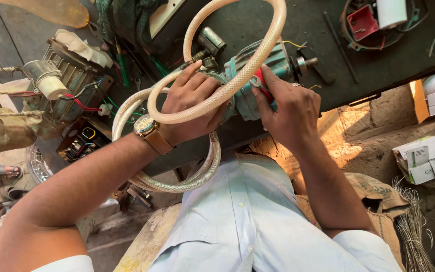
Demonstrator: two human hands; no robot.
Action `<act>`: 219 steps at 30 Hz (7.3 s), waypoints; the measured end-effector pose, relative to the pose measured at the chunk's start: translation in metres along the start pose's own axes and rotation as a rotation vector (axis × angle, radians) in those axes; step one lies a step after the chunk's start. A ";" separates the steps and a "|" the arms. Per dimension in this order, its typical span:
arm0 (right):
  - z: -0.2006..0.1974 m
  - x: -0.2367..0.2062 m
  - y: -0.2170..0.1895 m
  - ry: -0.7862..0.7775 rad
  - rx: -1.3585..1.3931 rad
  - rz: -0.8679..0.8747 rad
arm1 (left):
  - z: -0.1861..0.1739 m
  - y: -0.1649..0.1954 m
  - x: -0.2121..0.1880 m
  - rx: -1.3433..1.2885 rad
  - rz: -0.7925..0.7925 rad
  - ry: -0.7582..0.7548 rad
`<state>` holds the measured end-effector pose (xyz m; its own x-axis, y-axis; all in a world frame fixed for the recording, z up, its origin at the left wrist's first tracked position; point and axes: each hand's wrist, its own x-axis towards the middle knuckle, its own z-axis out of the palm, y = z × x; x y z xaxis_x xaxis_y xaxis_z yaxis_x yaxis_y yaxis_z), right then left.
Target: The person uses a wrench to loosen and tighten bolts on a teal electric motor, removes the motor housing to expose internal components, and reassembles the housing. The person handles hoses and wires attached to the motor during the process.
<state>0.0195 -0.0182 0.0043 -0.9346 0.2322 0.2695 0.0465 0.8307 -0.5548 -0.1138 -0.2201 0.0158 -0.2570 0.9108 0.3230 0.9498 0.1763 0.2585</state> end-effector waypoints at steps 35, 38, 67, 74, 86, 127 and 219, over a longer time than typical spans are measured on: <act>0.067 0.106 0.000 0.149 -0.273 -0.176 | 0.029 0.083 -0.109 -1.025 -0.750 -0.196; 0.069 0.105 0.002 0.142 -0.288 -0.173 | 0.091 0.061 -0.125 -1.453 -0.800 0.285; 0.014 0.046 -0.037 0.097 0.017 0.033 | 0.167 -0.009 -0.097 -1.511 -1.076 0.895; 0.006 0.023 -0.033 0.085 -0.110 0.039 | 0.150 -0.002 -0.076 -1.793 -1.007 1.056; 0.006 0.003 -0.015 0.035 0.110 0.134 | 0.150 0.039 -0.071 -1.481 -0.592 0.980; 0.034 0.101 -0.063 -0.320 -0.475 0.000 | 0.089 -0.006 -0.092 -1.271 -0.881 1.001; 0.071 0.097 -0.097 -0.460 -0.448 -0.287 | 0.050 -0.030 -0.142 -0.187 -0.953 0.916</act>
<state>-0.1011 -0.1119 0.0282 -0.9813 -0.1834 -0.0584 -0.1765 0.9784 -0.1077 -0.0965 -0.3358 -0.0835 -0.8985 -0.1295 0.4195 0.3137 0.4791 0.8198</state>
